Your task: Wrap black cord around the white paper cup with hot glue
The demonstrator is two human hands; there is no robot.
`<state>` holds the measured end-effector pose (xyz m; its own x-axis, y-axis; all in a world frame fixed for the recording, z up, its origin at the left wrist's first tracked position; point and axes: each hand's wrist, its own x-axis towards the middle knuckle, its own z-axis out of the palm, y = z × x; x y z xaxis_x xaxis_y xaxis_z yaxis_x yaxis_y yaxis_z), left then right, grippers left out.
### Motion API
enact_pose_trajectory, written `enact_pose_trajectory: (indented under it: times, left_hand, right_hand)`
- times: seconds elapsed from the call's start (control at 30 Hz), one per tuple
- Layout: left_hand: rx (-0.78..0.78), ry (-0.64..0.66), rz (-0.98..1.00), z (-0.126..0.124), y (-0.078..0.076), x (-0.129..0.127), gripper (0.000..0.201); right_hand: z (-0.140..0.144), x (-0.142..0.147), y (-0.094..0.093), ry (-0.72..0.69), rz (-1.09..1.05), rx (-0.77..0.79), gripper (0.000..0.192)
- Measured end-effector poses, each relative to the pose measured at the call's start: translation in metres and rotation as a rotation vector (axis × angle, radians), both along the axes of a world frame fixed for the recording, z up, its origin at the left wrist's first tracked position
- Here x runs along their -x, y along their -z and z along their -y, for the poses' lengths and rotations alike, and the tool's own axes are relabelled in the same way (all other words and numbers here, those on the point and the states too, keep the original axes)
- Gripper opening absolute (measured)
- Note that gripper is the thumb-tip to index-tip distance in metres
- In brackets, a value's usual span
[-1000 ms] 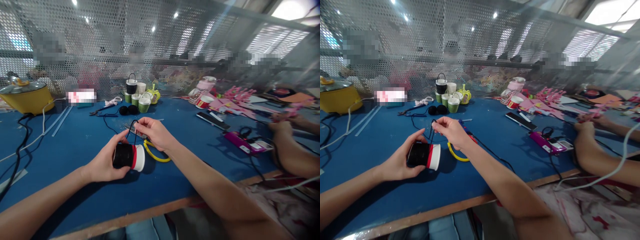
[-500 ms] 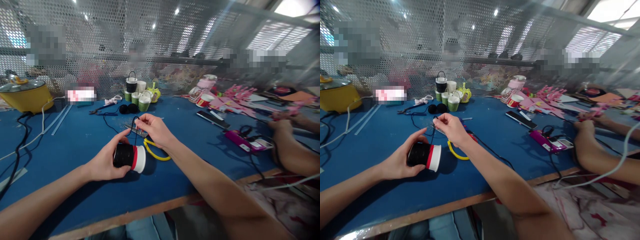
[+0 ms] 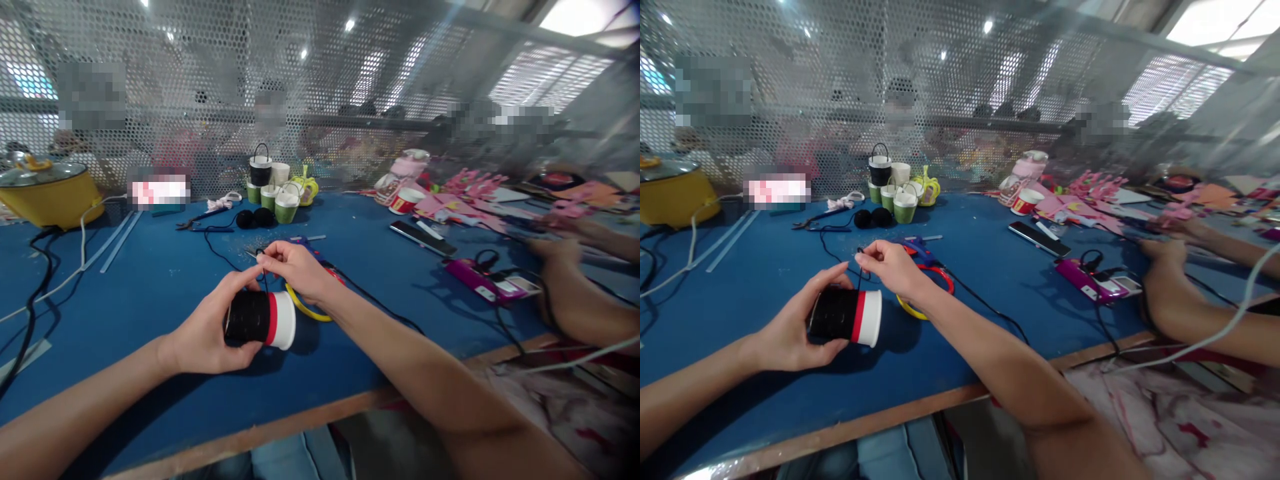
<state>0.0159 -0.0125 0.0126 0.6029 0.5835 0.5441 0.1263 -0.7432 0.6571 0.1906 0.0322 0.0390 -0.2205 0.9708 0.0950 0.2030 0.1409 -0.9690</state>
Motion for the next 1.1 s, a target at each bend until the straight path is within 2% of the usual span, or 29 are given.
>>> enact_pose_trajectory:
  times: [0.3, 0.7, 0.93, 1.1]
  left_hand:
    - [-0.095, -0.014, 0.039, -0.002, -0.001, -0.001, 0.086]
    - [-0.138, -0.022, 0.028, 0.0, -0.0027, -0.0009, 0.082]
    - [-0.138, -0.037, 0.008, -0.0003, -0.004, -0.0017, 0.082]
    - [-0.106, -0.058, 0.016, -0.0007, -0.0017, -0.0016, 0.082]
  right_hand:
    - [0.0033, 0.0023, 0.0005, -0.03, 0.048, 0.077, 0.012]
    - [0.0013, 0.0004, 0.006, -0.143, 0.009, 0.173, 0.027]
    - [-0.0026, -0.0005, 0.0076, -0.184, 0.021, 0.214, 0.021]
    - [-0.0044, -0.0006, 0.0046, -0.197, 0.027, 0.303, 0.011]
